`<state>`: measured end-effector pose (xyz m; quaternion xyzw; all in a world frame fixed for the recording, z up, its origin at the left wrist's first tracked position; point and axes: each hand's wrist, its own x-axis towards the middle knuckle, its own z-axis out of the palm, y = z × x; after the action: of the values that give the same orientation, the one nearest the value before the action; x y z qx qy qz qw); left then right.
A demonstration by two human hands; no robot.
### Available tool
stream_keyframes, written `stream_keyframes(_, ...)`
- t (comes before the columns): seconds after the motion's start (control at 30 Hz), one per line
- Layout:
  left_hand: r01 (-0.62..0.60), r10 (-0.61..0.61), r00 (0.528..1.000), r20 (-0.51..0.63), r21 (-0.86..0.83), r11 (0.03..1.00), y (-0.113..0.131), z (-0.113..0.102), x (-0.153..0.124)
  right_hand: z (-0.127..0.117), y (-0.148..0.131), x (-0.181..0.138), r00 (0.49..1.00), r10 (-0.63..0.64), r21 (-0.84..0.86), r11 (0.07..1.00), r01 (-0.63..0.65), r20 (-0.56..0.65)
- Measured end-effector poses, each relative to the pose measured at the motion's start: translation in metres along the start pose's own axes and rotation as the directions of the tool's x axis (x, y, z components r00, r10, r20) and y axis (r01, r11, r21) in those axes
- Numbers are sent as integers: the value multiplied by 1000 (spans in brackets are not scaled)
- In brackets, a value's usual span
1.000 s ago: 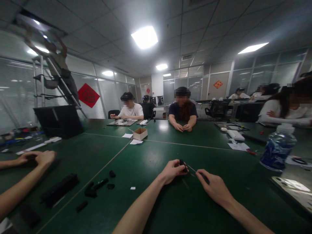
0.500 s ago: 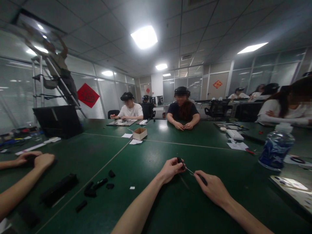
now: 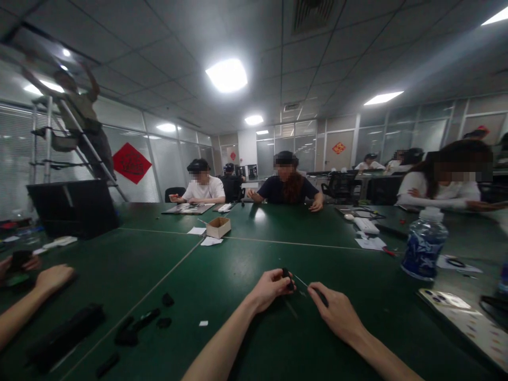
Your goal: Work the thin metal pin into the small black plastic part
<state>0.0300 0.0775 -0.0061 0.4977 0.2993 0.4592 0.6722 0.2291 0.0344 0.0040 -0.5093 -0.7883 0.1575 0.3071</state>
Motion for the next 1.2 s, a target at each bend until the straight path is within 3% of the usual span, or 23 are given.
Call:
stream_keyframes(0.47,-56,53,995,-83,-43,998,-7,-7,5,-3,-9,-2,998,-54,-43,998,56,37)
stream_keyframes(0.57,-68,67,996,-51,-9,998,-3,-4,2,-4,-9,-2,997,-72,-16,997,73,29)
stream_keyframes(0.73,-46,30,996,84,194,980,2,4,-2,-5,-4,1,996,-19,41,999,23,-90)
stream_keyframes(0.83,-46,41,998,39,121,992,0,3,-1,-3,-3,1,996,-20,24,999,22,-82)
stream_keyframes(0.97,-57,57,997,-48,-4,998,-5,-3,3,-2,-5,0,997,-79,-14,997,79,14)
stream_keyframes(1.2,-58,56,996,-75,-30,998,-2,-2,1,-6,-11,-1,996,-62,-52,997,65,56)
